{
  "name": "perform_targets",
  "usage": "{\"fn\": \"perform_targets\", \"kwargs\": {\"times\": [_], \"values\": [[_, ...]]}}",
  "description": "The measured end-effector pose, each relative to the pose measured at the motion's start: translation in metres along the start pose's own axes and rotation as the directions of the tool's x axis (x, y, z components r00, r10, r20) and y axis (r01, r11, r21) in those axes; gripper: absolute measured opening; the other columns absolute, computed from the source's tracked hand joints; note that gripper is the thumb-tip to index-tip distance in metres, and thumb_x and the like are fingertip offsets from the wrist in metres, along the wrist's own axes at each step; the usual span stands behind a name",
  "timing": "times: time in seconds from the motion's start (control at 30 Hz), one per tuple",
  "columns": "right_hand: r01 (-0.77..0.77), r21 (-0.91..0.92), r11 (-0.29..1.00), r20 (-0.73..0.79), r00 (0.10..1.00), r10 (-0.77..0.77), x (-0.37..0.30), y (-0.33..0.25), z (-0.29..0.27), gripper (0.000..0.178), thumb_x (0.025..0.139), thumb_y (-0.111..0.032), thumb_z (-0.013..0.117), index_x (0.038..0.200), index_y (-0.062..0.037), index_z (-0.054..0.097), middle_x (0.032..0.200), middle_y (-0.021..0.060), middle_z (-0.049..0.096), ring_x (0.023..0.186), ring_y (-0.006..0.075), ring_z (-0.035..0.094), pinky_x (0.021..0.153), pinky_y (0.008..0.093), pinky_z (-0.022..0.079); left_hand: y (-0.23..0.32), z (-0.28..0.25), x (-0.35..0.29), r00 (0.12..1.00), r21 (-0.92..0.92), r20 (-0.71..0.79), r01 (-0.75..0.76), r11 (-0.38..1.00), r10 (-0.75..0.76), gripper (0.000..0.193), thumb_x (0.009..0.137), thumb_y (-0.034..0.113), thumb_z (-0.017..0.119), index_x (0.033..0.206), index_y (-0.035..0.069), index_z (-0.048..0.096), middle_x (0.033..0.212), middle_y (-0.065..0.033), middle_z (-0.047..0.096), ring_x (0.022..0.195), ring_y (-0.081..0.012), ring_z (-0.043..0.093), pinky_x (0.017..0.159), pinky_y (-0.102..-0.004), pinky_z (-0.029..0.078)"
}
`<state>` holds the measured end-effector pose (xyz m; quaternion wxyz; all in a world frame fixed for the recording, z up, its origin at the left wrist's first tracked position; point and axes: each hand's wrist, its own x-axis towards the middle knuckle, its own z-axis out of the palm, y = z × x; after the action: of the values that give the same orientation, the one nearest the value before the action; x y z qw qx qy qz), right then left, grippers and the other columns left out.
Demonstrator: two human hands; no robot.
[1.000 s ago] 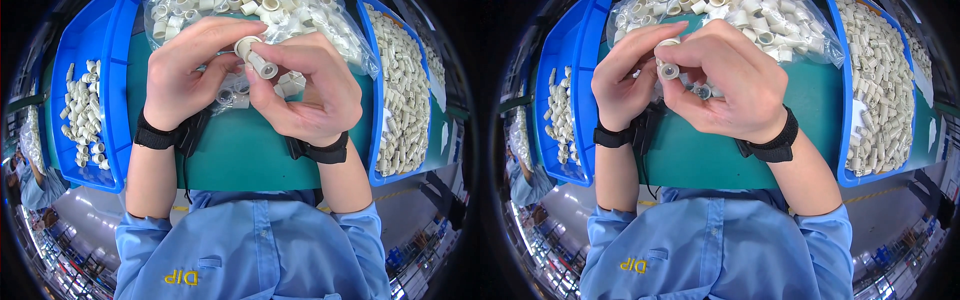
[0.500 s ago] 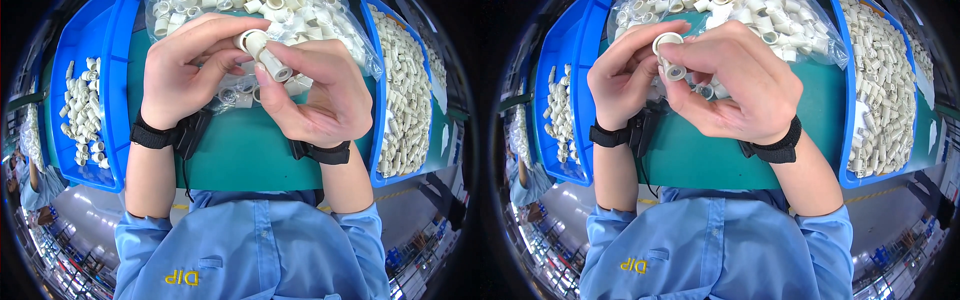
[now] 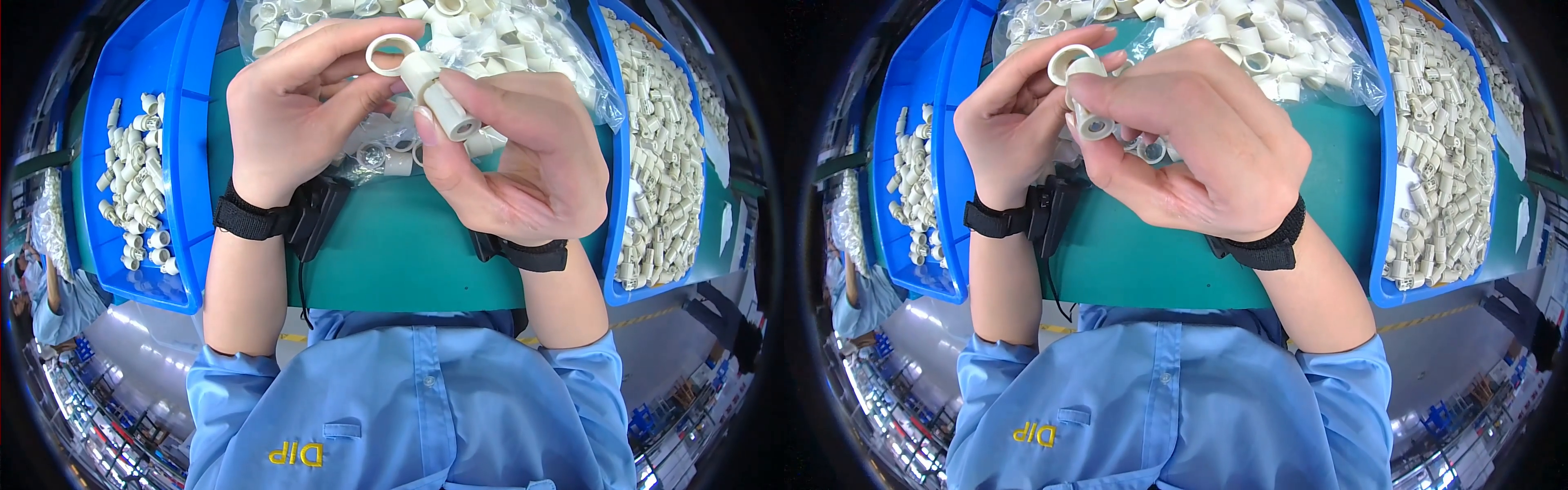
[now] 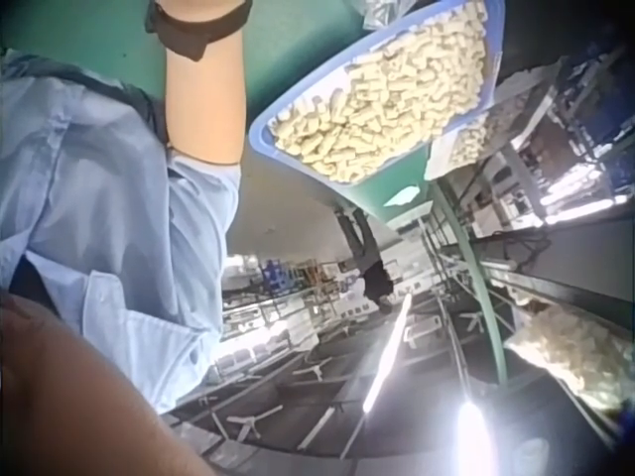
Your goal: Assemble small white plastic housing units with internal electronic components at a factory workbench.
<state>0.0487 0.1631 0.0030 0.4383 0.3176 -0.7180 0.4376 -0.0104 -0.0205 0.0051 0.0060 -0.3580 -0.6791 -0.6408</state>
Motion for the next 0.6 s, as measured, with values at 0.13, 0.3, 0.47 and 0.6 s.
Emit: {"fn": "perform_targets", "kwargs": {"times": [0.13, 0.3, 0.47, 0.6], "values": [[0.017, -0.006, 1.0, 0.003, 1.0, -0.017, 0.0001, 0.0004, -0.0005, 0.039, 0.07, 0.011, 0.08, 0.107, 0.008, 0.068, 0.088, 0.0151, 0.07, 0.074, 0.0187, 0.065, 0.062, 0.0256, 0.049, -0.0029, -0.0013, -0.0019, 0.999, 0.047, -0.024, -0.033, 0.998, 0.034, 0.035, 0.088, -0.014, 0.061, 0.123, -0.009, 0.063, 0.12, -0.0193, 0.067, 0.105, -0.028, 0.071, 0.089, -0.0319, 0.059], [-0.018, 0.032, 0.999, -0.025, 0.999, 0.019, -0.0034, 0.0013, 0.0039, 0.039, 0.07, 0.01, 0.08, 0.107, 0.0076, 0.068, 0.088, 0.015, 0.07, 0.071, 0.0185, 0.065, 0.061, 0.0253, 0.049, 0.0, -0.0008, -0.0016, 1.0, 0.099, -0.006, -0.029, 0.995, 0.03, 0.036, 0.087, -0.014, 0.063, 0.122, -0.007, 0.065, 0.119, -0.0184, 0.068, 0.104, -0.0264, 0.071, 0.087, -0.0305, 0.059], [0.004, 0.002, 1.0, 0.009, 1.0, -0.004, -0.0011, 0.0019, 0.0022, 0.039, 0.071, 0.011, 0.08, 0.108, 0.0079, 0.068, 0.088, 0.0148, 0.07, 0.07, 0.0168, 0.065, 0.058, 0.024, 0.05, -0.0002, -0.004, 0.0008, 0.995, 0.201, 0.034, -0.096, 0.975, 0.091, 0.037, 0.085, -0.013, 0.066, 0.121, -0.006, 0.067, 0.119, -0.0166, 0.068, 0.104, -0.0237, 0.07, 0.086, -0.0294, 0.058], [-0.073, 0.014, 0.997, -0.001, 0.997, 0.073, -0.0022, -0.0013, 0.0042, 0.039, 0.071, 0.012, 0.08, 0.107, 0.0079, 0.068, 0.088, 0.014, 0.069, 0.07, 0.0146, 0.065, 0.056, 0.0222, 0.05, 0.0005, -0.0042, 0.0023, 0.987, 0.244, 0.064, -0.16, 0.956, 0.149, 0.038, 0.083, -0.012, 0.068, 0.121, -0.004, 0.068, 0.118, -0.0157, 0.069, 0.104, -0.0224, 0.069, 0.084, -0.0285, 0.058]]}}
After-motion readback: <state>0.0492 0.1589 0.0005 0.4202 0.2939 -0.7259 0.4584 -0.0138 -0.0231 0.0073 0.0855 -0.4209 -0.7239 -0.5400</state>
